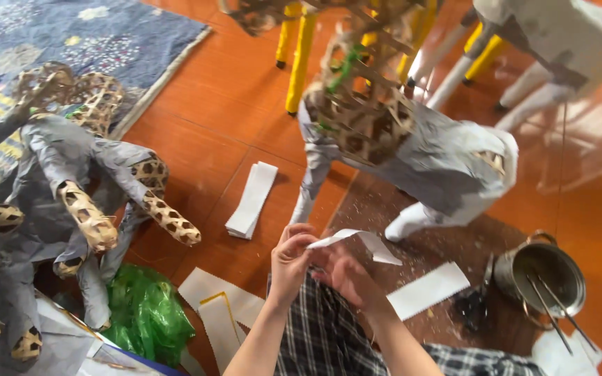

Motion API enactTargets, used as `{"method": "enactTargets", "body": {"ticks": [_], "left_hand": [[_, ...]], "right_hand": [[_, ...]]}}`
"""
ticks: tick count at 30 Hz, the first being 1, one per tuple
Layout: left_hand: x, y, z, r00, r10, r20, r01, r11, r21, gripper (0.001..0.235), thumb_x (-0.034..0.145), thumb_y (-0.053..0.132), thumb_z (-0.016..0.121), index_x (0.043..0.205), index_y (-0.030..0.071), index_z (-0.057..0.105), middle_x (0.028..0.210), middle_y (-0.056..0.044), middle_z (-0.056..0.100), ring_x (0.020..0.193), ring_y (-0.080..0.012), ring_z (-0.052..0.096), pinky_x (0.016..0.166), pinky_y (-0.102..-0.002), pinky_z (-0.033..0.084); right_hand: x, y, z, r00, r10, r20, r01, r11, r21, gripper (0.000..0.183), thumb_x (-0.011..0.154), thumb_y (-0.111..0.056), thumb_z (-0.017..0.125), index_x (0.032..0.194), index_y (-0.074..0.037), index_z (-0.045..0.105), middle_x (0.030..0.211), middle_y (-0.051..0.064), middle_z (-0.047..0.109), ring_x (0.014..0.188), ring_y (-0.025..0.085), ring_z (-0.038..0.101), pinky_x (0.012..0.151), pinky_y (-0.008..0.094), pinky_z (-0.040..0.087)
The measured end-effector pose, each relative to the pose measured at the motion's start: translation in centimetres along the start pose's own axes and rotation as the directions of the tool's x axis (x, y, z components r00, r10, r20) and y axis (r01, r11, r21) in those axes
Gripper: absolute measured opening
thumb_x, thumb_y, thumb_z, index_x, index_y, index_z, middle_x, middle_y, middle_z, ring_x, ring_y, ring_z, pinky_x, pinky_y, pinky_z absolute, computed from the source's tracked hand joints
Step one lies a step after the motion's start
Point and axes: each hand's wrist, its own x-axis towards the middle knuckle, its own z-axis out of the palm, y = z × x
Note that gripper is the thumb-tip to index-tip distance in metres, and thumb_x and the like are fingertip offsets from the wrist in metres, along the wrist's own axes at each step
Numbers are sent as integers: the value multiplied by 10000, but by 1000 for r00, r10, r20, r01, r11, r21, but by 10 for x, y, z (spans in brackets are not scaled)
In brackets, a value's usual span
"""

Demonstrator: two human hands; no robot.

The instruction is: Cutting paper strips and wrapping them around a bamboo frame to create a paper-mache giraffe sculpture

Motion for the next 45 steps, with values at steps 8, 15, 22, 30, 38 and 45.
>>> {"method": "enactTargets", "body": {"ticks": [8,15,22,30,38,45], "left_hand": [[46,-57,-31,919,-192,-343,176,981,-79,137,892,140,704,931,15,746,1036,-145,670,971,-166,595,863,-337,480],[30,-67,2,778,559,-286,-221,670,709,52,847,125,683,866,130,732,735,-31,605,614,-235,539,601,-330,471],[65,-85,15,911,401,-95,-253,725,640,510,981,-2,444,1470,-81,321,1463,-322,366,1352,-443,376,1070,-460,383],[95,-109,3,908,420,-8,-333,731,596,709,840,198,743,1396,-55,383,1356,-200,521,1281,-354,505,1145,-524,225],[105,-124,4,963,259,-67,-182,817,547,670,772,244,817,1308,43,469,1099,-167,627,1005,-394,649,874,-481,512],[101,-171,-7,972,188,-140,-63,785,616,506,759,213,834,1179,137,563,949,-107,702,877,-338,706,754,-429,562]], "right_hand": [[107,12,-69,781,-331,-529,498,842,208,93,915,-142,658,825,-143,682,805,25,724,774,183,703,904,458,559],[147,20,-116,731,-421,-538,512,859,24,186,956,-18,599,836,-116,703,854,34,733,823,209,732,881,414,602],[146,-6,-74,731,-424,-534,453,887,-84,118,970,-103,602,951,-164,702,907,-24,731,847,132,707,872,324,570],[163,-29,-44,691,-445,-569,434,886,-165,72,956,-149,632,1011,-127,673,970,37,704,960,164,662,881,379,515],[204,-22,-81,764,-285,-579,219,959,-182,263,836,-103,663,1089,-52,713,978,118,700,880,262,664,881,464,498],[177,-20,-95,663,-551,-507,149,761,-631,211,885,-75,602,1060,-64,718,914,130,685,854,227,615,834,424,460]]}}
